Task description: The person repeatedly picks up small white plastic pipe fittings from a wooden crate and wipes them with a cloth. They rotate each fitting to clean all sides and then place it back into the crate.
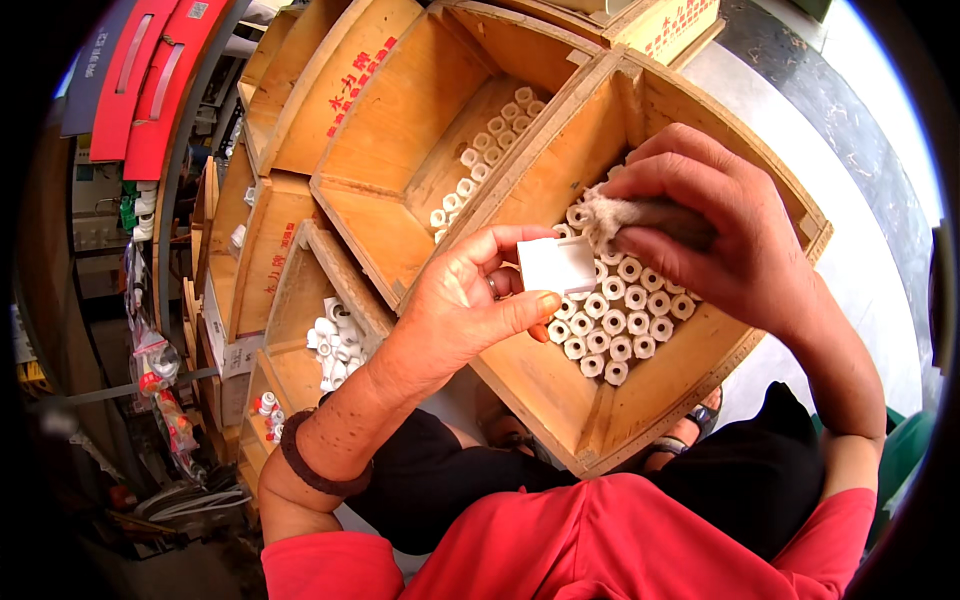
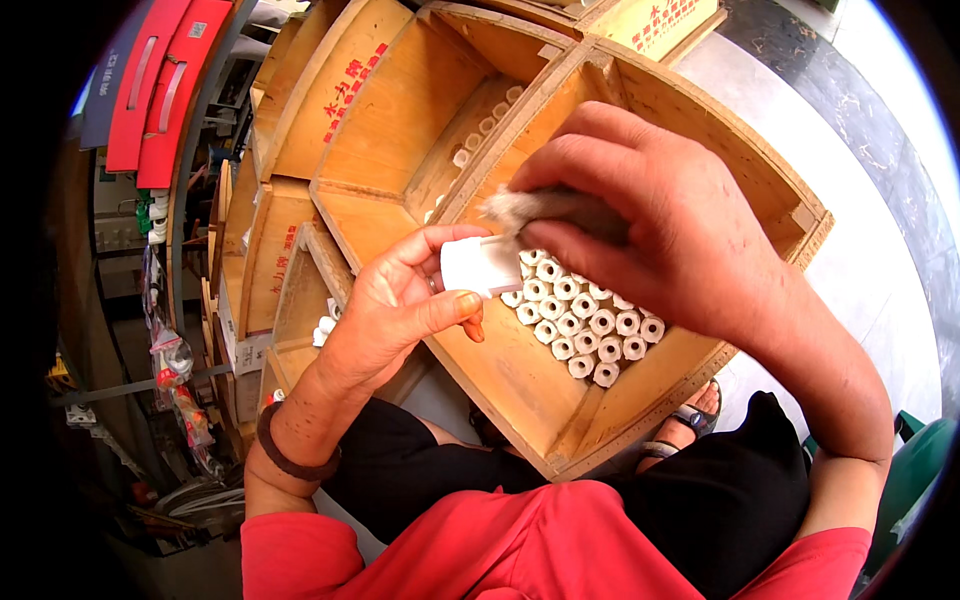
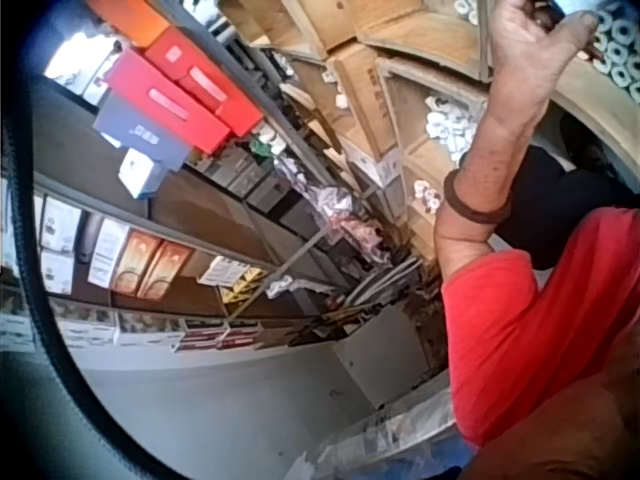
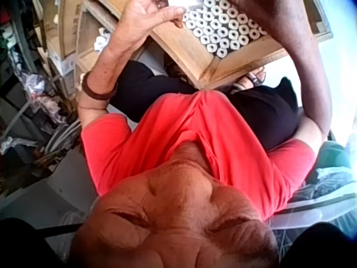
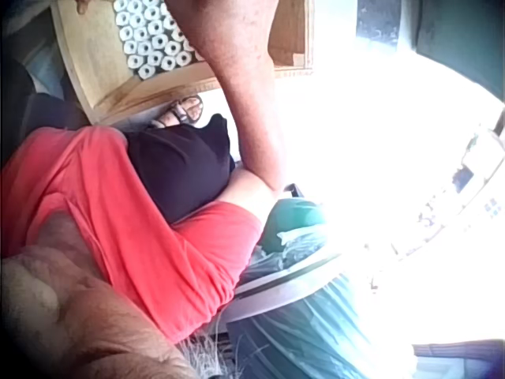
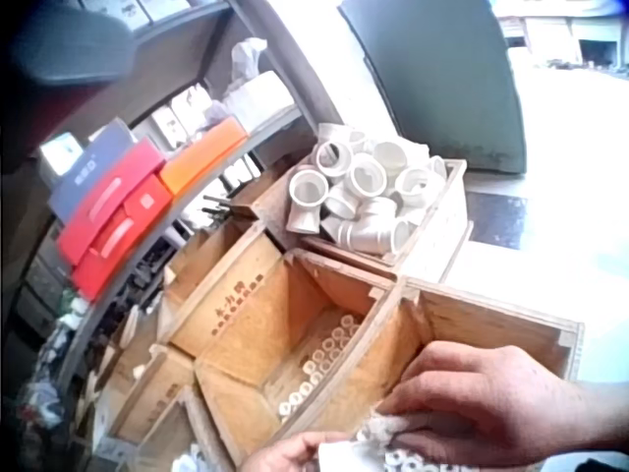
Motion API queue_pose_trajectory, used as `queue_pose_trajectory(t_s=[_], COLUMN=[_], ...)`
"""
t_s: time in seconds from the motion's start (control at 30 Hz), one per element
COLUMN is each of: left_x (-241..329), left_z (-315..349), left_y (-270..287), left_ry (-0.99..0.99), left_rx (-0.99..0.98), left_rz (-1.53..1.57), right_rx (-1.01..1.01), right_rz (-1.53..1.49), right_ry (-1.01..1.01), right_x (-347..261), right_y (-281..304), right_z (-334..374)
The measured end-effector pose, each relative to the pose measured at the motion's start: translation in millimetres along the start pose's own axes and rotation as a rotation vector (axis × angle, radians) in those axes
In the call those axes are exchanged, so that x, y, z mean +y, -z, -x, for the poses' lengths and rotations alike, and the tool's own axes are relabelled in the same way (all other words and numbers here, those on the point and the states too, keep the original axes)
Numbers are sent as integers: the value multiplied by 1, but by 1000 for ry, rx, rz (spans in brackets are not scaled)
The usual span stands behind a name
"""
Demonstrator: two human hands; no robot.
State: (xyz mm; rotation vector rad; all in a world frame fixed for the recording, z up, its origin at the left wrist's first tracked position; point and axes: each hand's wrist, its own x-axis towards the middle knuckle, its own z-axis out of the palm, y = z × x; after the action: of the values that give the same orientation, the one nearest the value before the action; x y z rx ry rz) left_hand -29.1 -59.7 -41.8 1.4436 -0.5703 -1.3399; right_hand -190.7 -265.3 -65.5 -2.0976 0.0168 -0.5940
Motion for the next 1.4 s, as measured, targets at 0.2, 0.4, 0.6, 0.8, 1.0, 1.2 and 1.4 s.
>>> queue_pose_trajectory(t_s=[0.2,0.4,0.6,0.8,1.0,1.2,1.4], left_x=[0,4,3,1,-2,2,-1], left_z=[-3,-3,-4,-4,-4,-4,-6], left_y=[-4,0,0,0,-4,-3,-1], left_ry=[-19,64,69,82,-6,41,-4], left_rx=[15,18,62,0,-33,-4,14], left_rz=[33,48,52,105,81,52,-4], right_rx=[-97,-104,-13,-76,-93,-86,1], right_rz=[16,88,92,72,86,111,34], right_ry=[1,45,7,64,35,17,5], right_x=[-10,-2,1,-10,-8,-1,1], right_y=[-17,-8,-1,-17,-17,-10,-3], right_z=[1,1,0,-2,-2,-3,-2])
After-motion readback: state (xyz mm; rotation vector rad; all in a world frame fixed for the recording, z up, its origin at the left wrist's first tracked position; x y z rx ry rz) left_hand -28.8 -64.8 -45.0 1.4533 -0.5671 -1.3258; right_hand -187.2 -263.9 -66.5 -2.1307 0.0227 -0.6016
